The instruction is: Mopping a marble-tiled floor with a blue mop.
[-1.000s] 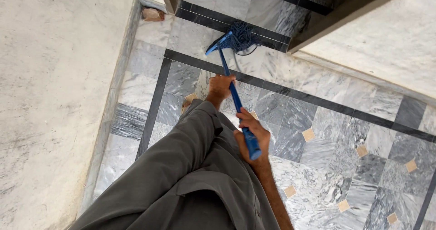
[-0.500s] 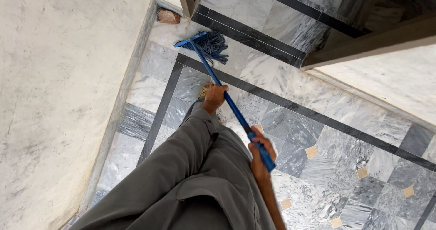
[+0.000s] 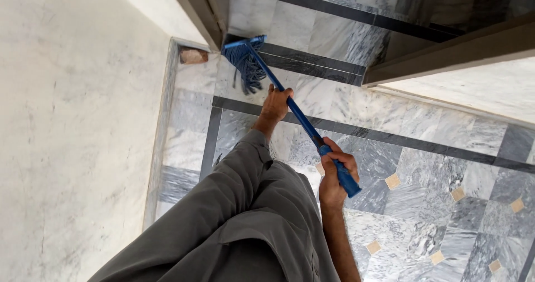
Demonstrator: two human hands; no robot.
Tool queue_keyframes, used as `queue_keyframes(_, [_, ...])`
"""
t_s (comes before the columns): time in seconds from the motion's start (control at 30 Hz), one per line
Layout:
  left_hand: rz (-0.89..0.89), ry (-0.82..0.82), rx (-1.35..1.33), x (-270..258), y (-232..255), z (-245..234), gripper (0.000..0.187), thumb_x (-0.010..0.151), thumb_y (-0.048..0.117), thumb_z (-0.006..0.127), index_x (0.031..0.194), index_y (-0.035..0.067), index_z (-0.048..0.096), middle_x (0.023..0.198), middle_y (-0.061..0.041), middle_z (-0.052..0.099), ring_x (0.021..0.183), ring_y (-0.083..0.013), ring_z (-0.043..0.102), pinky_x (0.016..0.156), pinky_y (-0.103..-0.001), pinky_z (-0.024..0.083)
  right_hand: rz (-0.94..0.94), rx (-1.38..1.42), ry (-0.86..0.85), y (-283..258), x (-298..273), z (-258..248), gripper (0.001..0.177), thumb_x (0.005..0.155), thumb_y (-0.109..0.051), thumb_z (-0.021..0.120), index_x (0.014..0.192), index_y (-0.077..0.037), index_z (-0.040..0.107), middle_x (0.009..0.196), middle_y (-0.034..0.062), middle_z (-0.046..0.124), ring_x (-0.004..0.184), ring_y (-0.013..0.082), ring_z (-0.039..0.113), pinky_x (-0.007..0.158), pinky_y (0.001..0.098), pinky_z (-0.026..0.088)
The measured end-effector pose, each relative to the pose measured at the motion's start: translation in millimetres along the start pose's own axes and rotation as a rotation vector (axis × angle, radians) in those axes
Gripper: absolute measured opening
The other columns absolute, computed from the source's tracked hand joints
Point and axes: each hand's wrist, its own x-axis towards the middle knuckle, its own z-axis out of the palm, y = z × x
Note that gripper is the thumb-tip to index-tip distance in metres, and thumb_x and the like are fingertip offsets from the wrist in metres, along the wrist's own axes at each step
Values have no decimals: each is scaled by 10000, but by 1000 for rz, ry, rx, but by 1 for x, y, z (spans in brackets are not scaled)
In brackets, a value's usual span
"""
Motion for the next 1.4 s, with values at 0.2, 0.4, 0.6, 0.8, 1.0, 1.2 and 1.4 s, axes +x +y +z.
queue_keyframes(0.2, [153,180,103,29,35,-61,123,889,204,692,1010,214,707,989,-171,754,1193,-435,647,743,-544,604,-101,220,75,-15,12,10,126,941,100,539,1013,4,577,1339,323,646,1335,394,629,1142,524,537])
queue_keyframes(0.4, [81,-20,199,23,40,-66,213,945,390,701,1050,205,709,1013,-154,766,1112,-414,689,752,-524,615,-135,190,67,-7,-9,2,168,878,108,473,980,34,583,1300,353,643,1362,451,602,1164,561,525])
queue_keyframes(0.6, [171,-408,350,-4,4,14,317,1009,443,686,1142,156,704,1131,-221,730,1095,-386,681,797,-475,622,45,-80,95,12,-49,-27,142,892,79,529,989,16,611,1301,320,678,1250,386,670,1082,493,537])
queue_keyframes(0.8, [25,-682,276,-35,-2,6,490,919,315,728,1372,249,552,1348,-180,609,1246,-400,540,918,-552,547,99,-210,24,39,-75,-25,131,920,67,593,1036,27,640,1351,301,654,1304,359,636,1092,454,526])
queue_keyframes(1.0, [143,-576,263,-9,-19,16,457,959,262,710,1387,243,549,1359,-302,554,1355,-518,441,967,-572,536,159,12,79,10,-31,9,205,950,58,467,1115,74,587,1391,337,586,1300,432,621,1033,509,574])
queue_keyframes(1.2, [149,-684,287,35,-19,12,510,894,341,775,1340,283,534,1420,-271,516,1462,-582,281,1040,-612,489,5,59,6,13,16,14,195,965,83,431,1114,77,557,1381,359,576,1346,470,583,1010,570,556])
queue_keyframes(1.4, [412,-572,426,98,-40,33,392,956,384,747,1279,267,559,1015,-208,711,1280,-506,551,1088,-620,481,-27,83,72,20,87,14,38,1031,53,494,1040,25,518,1292,369,625,1302,509,614,887,588,601])
